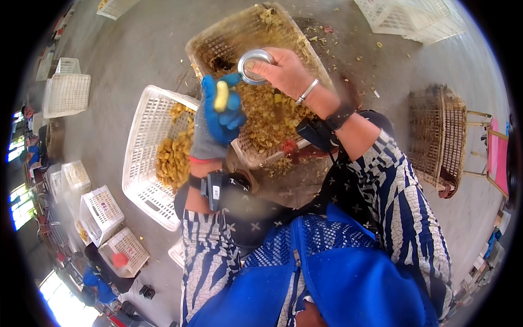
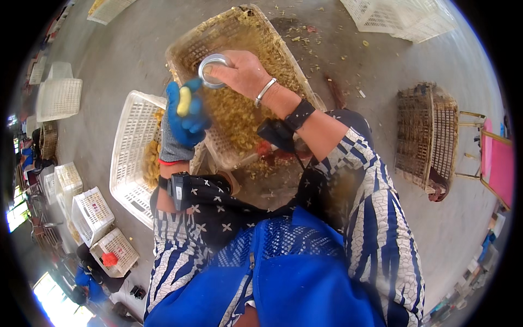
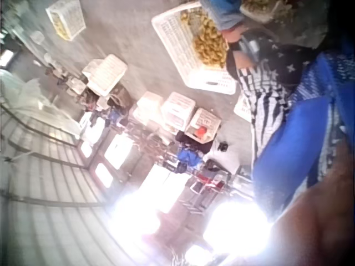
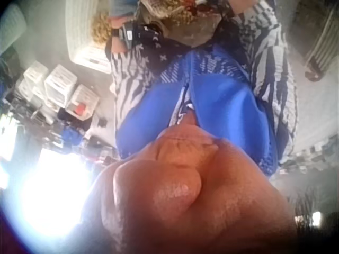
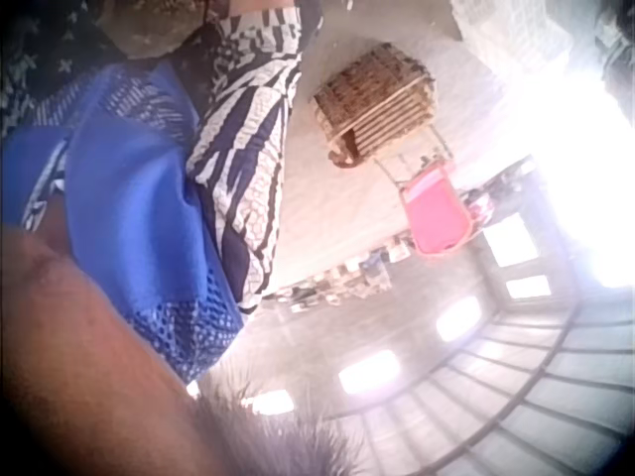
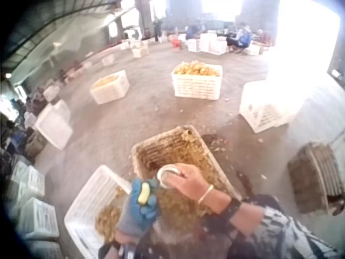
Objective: The person is peeling cashews by hand using a small metal ring tool, picking them from one basket and placing processed ones into another while sitting.
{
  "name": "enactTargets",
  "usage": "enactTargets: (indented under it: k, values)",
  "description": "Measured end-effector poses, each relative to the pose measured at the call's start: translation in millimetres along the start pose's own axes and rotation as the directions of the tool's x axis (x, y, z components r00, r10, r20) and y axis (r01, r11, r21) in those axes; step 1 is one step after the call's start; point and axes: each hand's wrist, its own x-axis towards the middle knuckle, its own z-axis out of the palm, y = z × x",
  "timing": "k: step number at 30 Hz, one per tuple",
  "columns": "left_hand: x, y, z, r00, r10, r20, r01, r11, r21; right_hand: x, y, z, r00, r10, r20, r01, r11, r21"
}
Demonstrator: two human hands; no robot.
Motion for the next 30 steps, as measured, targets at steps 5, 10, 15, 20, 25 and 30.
enactTargets:
  k: [5,10,15,20,25,30]
  values:
    - [5,-7,2,0.977,0.113,-0.180,-0.075,0.976,0.202,-6,-10,9,0.988,-0.124,0.094,0.126,0.992,-0.013]
    - [4,-10,1,0.979,0.186,-0.087,-0.109,0.827,0.551,7,3,-4,0.994,-0.095,-0.055,0.078,0.961,-0.266]
    - [6,-3,7,0.992,-0.064,-0.111,0.065,0.998,0.003,11,-3,-28,0.955,0.223,-0.194,-0.208,0.974,0.094]
    - [-9,14,12,0.992,0.096,-0.088,-0.098,0.995,-0.027,7,12,-25,0.953,0.232,-0.196,-0.237,0.972,-0.001]
    - [-116,73,-31,0.866,0.389,-0.314,-0.386,0.919,0.074,12,27,-47,0.914,0.296,-0.278,-0.280,0.955,0.098]
    - [-275,51,-101,0.578,0.561,-0.593,0.034,0.709,0.704,16,42,-50,0.867,0.325,-0.379,-0.310,0.945,0.101]
